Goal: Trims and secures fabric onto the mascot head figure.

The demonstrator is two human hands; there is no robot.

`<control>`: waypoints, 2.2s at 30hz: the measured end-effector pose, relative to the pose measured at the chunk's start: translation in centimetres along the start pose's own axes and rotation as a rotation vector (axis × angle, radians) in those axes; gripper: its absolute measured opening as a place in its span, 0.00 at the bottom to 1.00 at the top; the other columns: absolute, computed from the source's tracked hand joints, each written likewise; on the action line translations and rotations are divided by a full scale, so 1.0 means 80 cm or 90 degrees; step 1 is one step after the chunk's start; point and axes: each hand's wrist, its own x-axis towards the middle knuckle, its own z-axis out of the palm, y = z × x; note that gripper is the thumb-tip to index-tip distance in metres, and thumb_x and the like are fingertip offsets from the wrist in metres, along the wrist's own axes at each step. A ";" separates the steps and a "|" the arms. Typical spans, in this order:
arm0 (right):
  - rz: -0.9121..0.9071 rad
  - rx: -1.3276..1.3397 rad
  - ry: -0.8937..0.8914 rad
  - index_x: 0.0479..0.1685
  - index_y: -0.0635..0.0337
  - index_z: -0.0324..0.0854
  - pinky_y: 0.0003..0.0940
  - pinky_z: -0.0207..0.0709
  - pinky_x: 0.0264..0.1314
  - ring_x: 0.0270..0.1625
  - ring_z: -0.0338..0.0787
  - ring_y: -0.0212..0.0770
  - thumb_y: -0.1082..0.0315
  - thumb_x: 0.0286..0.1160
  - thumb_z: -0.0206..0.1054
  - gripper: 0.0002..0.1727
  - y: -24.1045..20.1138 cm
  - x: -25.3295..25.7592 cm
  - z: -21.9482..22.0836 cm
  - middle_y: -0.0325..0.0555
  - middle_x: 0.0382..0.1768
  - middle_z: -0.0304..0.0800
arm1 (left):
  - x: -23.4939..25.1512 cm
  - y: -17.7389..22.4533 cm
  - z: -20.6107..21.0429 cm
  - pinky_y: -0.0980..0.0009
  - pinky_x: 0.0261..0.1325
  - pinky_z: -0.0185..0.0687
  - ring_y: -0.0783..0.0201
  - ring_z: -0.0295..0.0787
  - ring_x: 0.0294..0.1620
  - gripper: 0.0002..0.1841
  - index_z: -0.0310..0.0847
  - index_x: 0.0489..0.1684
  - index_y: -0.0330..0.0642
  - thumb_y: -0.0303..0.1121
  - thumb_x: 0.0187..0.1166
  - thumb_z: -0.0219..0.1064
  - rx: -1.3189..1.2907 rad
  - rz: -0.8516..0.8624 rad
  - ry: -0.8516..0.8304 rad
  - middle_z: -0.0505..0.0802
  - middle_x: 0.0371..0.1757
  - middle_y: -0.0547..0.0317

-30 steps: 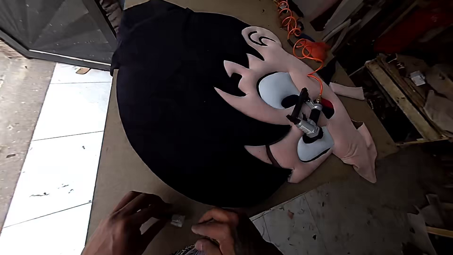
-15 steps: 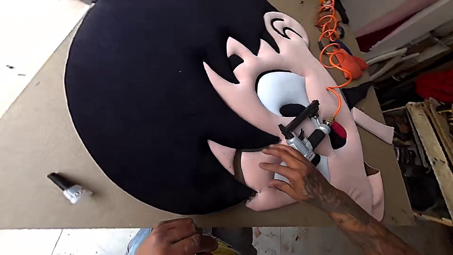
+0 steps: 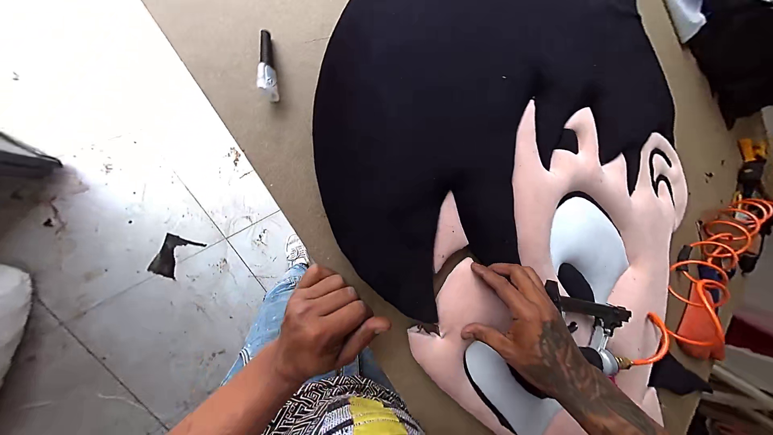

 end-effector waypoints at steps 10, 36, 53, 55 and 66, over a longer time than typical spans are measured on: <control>0.086 -0.021 -0.002 0.74 0.51 0.81 0.34 0.84 0.50 0.53 0.84 0.36 0.19 0.40 0.77 0.58 -0.025 0.003 0.011 0.40 0.57 0.84 | 0.011 0.004 0.031 0.64 0.50 0.66 0.68 0.73 0.26 0.26 0.78 0.13 0.50 0.51 0.87 0.59 0.003 -0.010 0.134 0.77 0.15 0.67; 0.138 -0.125 -0.054 0.75 0.55 0.81 0.34 0.82 0.47 0.49 0.83 0.36 0.16 0.26 0.77 0.67 -0.052 0.025 0.004 0.39 0.53 0.83 | 0.015 0.003 0.036 0.65 0.46 0.62 0.68 0.70 0.24 0.24 0.79 0.12 0.50 0.48 0.84 0.63 -0.042 -0.015 0.187 0.75 0.14 0.67; 0.223 -0.128 -0.091 0.80 0.51 0.76 0.41 0.82 0.51 0.55 0.83 0.39 0.24 0.22 0.81 0.67 -0.075 0.026 0.002 0.42 0.58 0.80 | 0.016 0.002 0.035 0.64 0.44 0.62 0.67 0.70 0.24 0.22 0.79 0.12 0.49 0.46 0.81 0.66 -0.051 -0.007 0.198 0.75 0.14 0.67; 0.236 -0.124 -0.085 0.81 0.51 0.75 0.43 0.82 0.53 0.57 0.83 0.41 0.26 0.23 0.82 0.67 -0.079 0.025 0.005 0.43 0.60 0.80 | 0.016 0.001 0.035 0.65 0.43 0.62 0.67 0.70 0.23 0.22 0.79 0.12 0.49 0.46 0.81 0.66 -0.045 -0.005 0.201 0.75 0.14 0.67; 0.263 -0.199 -0.036 0.83 0.57 0.74 0.59 0.75 0.64 0.67 0.78 0.59 0.38 0.24 0.79 0.65 -0.111 0.024 0.026 0.57 0.68 0.78 | 0.020 -0.002 0.025 0.64 0.45 0.65 0.67 0.72 0.24 0.22 0.79 0.14 0.50 0.47 0.83 0.65 -0.017 -0.008 0.151 0.77 0.15 0.67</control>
